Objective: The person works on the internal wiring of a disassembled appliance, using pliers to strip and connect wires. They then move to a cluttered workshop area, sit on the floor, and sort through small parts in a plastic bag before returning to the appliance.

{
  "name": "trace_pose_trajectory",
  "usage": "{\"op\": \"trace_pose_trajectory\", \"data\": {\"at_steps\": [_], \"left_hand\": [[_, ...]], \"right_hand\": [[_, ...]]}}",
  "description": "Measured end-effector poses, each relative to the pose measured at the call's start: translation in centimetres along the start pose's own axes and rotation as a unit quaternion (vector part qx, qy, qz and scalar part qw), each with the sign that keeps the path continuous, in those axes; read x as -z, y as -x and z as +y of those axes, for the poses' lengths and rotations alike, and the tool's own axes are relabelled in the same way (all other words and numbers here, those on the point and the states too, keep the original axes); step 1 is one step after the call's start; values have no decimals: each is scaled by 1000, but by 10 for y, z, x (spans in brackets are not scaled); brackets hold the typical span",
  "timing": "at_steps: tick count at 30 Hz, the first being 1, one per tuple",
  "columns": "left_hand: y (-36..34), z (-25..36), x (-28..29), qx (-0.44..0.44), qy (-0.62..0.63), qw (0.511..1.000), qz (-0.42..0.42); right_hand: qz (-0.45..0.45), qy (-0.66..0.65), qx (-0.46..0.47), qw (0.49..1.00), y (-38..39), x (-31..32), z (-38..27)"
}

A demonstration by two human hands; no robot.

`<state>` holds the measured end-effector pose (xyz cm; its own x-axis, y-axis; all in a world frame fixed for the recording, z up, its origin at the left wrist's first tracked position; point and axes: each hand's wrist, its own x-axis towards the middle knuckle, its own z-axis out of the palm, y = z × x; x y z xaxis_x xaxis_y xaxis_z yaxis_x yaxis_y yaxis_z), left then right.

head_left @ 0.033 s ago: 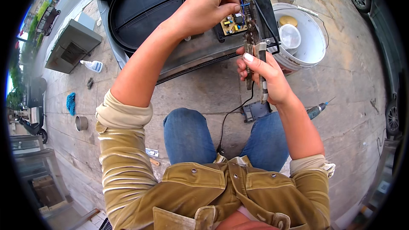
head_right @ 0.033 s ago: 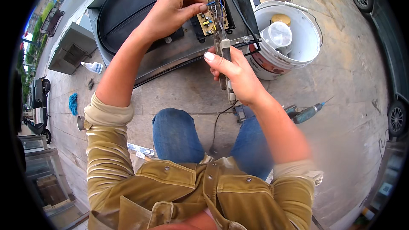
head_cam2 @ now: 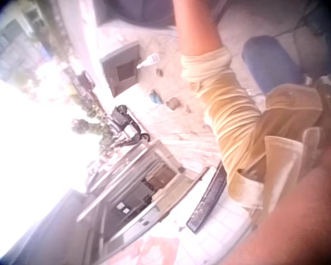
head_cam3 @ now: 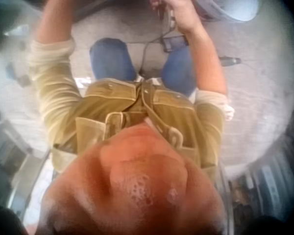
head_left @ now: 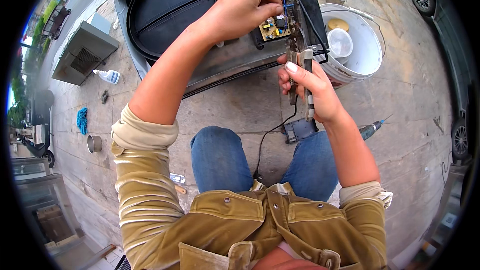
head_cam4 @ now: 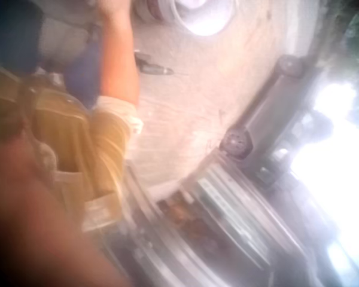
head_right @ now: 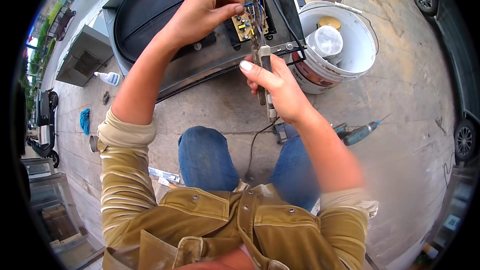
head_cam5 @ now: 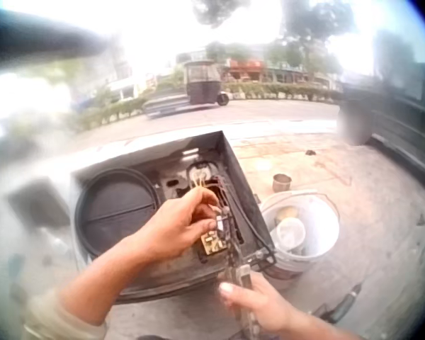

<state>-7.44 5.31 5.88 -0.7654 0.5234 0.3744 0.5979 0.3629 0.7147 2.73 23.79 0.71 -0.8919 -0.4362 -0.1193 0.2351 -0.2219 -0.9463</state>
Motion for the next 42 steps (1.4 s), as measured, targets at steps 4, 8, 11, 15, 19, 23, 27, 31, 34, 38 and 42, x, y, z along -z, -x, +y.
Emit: {"op": "trace_pose_trajectory", "data": {"at_steps": [4, 8, 11, 15, 19, 23, 27, 31, 34, 38, 42], "left_hand": [[0, 22, 8, 23, -40, 999, -9], [-1, 22, 10, 8, -43, 999, -8], [-4, 26, 11, 22, -38, 999, -19], [-5, 24, 12, 31, -36, 999, -26], [-5, 19, 12, 21, -6, 1000, -20], [-7, 20, 10, 25, 7, 999, -19], [-10, 34, 12, 70, 26, 997, -35], [-9, 32, 4, 107, 72, 991, -20], [-5, 58, 19, 164, 131, 975, -77], [-2, 22, 9, 104, 114, 987, -34], [-8, 19, 7, 86, 96, 990, -61]], "right_hand": [[15, 13, 11, 1000, -3, -2, 3], [24, 36, 20, 999, -5, -3, 6], [22, 59, 19, 998, -6, -3, 5], [49, 114, 52, 991, -8, -5, 8], [61, 159, 82, 982, -10, -4, 9], [102, 218, 96, 966, -13, -2, 9], [129, 249, 99, 955, -12, -5, 8], [154, 275, 141, 938, -16, -4, 17], [165, 279, 134, 937, -17, -1, 23], [165, 264, 131, 941, -17, -6, 20], [185, 272, 116, 937, -16, -5, 17]]}}
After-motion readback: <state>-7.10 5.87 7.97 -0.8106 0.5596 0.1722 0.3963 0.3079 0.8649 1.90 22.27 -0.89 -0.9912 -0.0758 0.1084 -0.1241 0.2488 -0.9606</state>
